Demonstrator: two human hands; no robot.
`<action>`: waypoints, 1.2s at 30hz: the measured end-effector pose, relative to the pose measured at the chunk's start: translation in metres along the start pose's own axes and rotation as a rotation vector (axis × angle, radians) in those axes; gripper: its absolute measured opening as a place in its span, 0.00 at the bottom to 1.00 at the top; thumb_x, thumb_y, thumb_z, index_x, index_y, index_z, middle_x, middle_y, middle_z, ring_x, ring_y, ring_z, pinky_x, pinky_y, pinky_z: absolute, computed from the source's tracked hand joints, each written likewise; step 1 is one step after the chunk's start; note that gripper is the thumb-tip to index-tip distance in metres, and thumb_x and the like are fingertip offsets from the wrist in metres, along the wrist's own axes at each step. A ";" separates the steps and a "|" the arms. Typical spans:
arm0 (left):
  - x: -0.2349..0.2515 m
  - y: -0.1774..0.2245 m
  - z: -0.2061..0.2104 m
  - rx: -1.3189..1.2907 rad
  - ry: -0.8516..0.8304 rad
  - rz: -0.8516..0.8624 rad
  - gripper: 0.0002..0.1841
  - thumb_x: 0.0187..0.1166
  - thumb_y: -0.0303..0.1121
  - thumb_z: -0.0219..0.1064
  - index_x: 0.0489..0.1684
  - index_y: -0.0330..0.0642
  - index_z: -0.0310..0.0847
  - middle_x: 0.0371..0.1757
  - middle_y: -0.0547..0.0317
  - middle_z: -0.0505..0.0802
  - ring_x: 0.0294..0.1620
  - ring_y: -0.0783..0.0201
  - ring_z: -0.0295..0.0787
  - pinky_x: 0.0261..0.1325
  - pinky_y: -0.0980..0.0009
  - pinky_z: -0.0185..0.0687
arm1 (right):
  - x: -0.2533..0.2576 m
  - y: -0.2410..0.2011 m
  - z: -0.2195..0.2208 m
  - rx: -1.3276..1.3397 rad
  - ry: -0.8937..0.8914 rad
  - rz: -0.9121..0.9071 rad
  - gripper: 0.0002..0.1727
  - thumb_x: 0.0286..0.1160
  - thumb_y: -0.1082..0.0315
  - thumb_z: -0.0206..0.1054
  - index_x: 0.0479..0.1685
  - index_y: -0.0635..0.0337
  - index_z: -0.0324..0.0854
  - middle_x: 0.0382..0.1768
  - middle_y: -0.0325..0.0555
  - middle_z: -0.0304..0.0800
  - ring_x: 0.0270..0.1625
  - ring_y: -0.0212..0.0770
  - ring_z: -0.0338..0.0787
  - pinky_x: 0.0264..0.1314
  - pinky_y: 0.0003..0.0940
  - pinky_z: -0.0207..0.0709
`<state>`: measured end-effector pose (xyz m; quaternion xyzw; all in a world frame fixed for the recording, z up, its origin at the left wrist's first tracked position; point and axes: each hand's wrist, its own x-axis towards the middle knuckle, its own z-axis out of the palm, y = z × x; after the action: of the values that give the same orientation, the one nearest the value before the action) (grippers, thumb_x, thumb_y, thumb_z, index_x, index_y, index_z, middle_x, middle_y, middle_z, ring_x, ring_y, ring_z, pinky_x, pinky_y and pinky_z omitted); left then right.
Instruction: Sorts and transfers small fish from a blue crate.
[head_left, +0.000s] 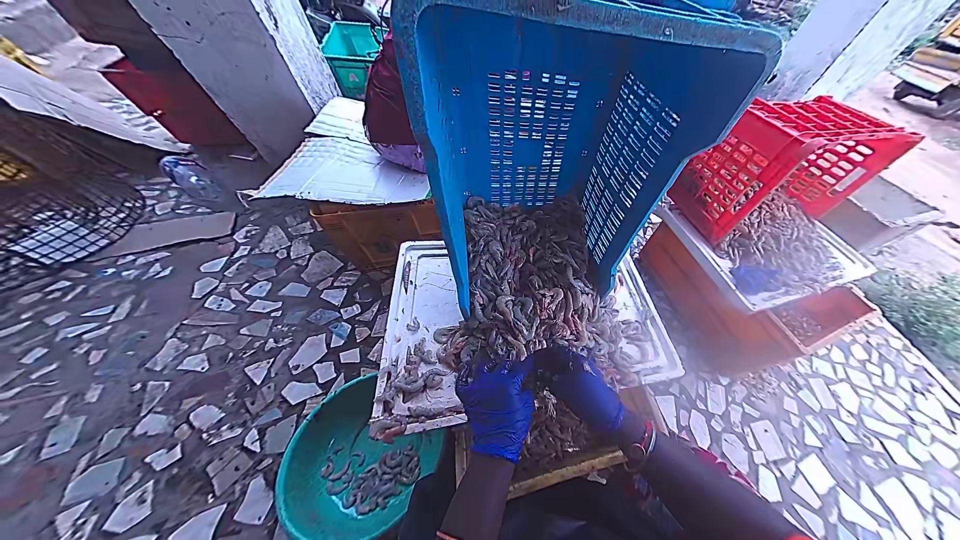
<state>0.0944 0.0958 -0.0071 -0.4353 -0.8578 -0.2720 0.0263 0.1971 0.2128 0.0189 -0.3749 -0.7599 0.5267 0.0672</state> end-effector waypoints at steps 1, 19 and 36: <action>-0.001 0.002 0.002 0.048 0.024 0.017 0.21 0.58 0.31 0.76 0.51 0.66 0.97 0.45 0.58 0.98 0.57 0.44 0.92 0.78 0.28 0.56 | -0.004 -0.001 0.003 0.012 0.024 -0.011 0.17 0.80 0.65 0.67 0.65 0.51 0.86 0.56 0.38 0.95 0.57 0.30 0.92 0.64 0.33 0.86; 0.014 0.000 -0.022 -0.021 -0.521 -0.485 0.20 0.79 0.36 0.64 0.69 0.57 0.86 0.65 0.51 0.92 0.72 0.45 0.84 0.79 0.39 0.65 | -0.002 0.017 -0.013 0.528 0.013 -0.135 0.13 0.78 0.79 0.65 0.59 0.69 0.85 0.51 0.50 0.94 0.49 0.41 0.95 0.56 0.38 0.91; 0.001 -0.008 -0.018 -0.710 -0.402 -0.475 0.21 0.74 0.19 0.62 0.64 0.46 0.89 0.64 0.54 0.93 0.67 0.62 0.87 0.74 0.57 0.78 | -0.006 0.008 -0.042 -0.066 -0.231 -0.105 0.23 0.74 0.64 0.73 0.70 0.52 0.84 0.64 0.40 0.91 0.67 0.34 0.87 0.73 0.37 0.80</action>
<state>0.0841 0.0842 0.0053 -0.2530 -0.7758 -0.4572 -0.3537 0.2268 0.2418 0.0319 -0.2735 -0.7982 0.5367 -0.0056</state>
